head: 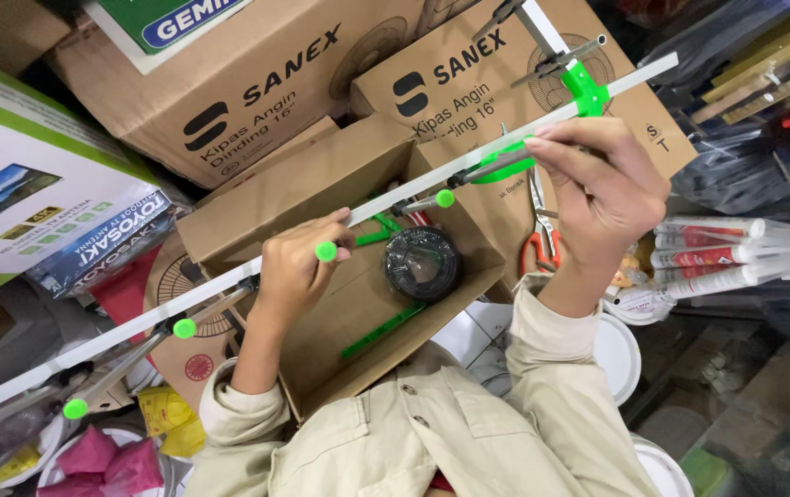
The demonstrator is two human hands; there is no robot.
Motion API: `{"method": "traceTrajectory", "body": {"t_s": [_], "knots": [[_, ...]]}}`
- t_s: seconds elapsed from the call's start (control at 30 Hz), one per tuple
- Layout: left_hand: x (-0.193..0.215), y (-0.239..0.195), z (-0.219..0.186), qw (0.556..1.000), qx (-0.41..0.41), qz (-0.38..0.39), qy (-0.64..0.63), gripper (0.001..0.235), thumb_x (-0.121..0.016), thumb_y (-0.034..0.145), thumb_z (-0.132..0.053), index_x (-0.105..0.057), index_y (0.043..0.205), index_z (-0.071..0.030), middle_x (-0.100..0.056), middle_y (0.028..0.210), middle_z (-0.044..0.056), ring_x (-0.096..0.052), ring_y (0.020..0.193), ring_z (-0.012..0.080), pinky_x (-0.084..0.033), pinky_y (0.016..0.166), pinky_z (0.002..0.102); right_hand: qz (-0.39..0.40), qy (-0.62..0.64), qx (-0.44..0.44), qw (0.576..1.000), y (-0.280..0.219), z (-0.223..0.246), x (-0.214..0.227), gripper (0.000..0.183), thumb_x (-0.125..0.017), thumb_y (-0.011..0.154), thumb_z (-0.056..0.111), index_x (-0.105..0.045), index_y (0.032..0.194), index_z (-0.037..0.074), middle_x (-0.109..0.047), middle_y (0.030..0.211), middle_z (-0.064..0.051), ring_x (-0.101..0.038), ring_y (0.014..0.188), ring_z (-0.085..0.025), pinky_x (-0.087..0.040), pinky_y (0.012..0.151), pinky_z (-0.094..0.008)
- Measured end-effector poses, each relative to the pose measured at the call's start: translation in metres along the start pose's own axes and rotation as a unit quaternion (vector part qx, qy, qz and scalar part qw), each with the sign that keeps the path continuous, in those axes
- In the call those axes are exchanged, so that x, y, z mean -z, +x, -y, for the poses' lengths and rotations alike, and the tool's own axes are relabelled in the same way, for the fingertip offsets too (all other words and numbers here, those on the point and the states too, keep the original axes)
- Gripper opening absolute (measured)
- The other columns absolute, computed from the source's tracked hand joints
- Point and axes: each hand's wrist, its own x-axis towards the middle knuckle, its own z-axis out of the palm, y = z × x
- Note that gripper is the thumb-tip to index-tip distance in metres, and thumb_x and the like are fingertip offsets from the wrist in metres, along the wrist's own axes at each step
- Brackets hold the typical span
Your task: The person assembles a television antenna by attaching aluminum rods to the plastic housing and securing the main bracket using wing nuts.
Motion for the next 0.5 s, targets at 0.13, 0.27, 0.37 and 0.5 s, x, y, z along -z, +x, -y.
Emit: {"method": "traceTrajectory", "body": {"t_s": [0.13,0.27,0.37,0.5], "knots": [[-0.001,0.0007,0.0023,1.0,-0.006,-0.001,0.0,0.02,-0.063,0.1,-0.021,-0.065,0.09,-0.004,-0.072,0.091,0.016,-0.071,0.116,0.0345,-0.059,0.095,0.045,0.019,0.002,-0.004,1.0,0.0084,0.0004,0.0063,0.016,-0.085,0.098,-0.009,-0.074,0.109,-0.004,-0.075,0.108,-0.015,-0.074,0.093,-0.022,-0.058,0.079,-0.028],[-0.001,-0.0002,0.0021,1.0,-0.006,-0.004,-0.001,0.019,-0.063,0.1,-0.021,-0.065,0.09,-0.005,-0.072,0.09,0.016,-0.071,0.117,0.0341,-0.058,0.096,0.044,0.034,-0.021,0.041,0.998,0.011,-0.0031,0.0093,0.017,-0.086,0.095,-0.009,-0.074,0.107,-0.004,-0.075,0.107,-0.016,-0.073,0.093,-0.025,-0.058,0.08,-0.03],[-0.0014,-0.0007,0.0023,1.0,-0.005,-0.001,0.001,0.019,-0.063,0.1,-0.021,-0.065,0.09,-0.005,-0.073,0.091,0.016,-0.072,0.116,0.0341,-0.058,0.096,0.044,0.034,-0.004,0.042,0.999,0.0104,-0.006,0.0088,0.018,-0.086,0.095,-0.01,-0.074,0.107,-0.004,-0.075,0.108,-0.016,-0.074,0.094,-0.025,-0.059,0.081,-0.03],[-0.0011,-0.0007,0.0024,1.0,0.0,-0.004,0.0,0.02,-0.061,0.101,-0.021,-0.065,0.09,-0.005,-0.074,0.095,0.016,-0.072,0.117,0.0342,-0.058,0.093,0.043,0.048,0.005,0.017,0.999,0.0083,-0.0054,0.0082,0.02,-0.087,0.09,-0.011,-0.077,0.105,-0.003,-0.073,0.109,-0.017,-0.069,0.088,-0.022,-0.055,0.076,-0.027]]}}
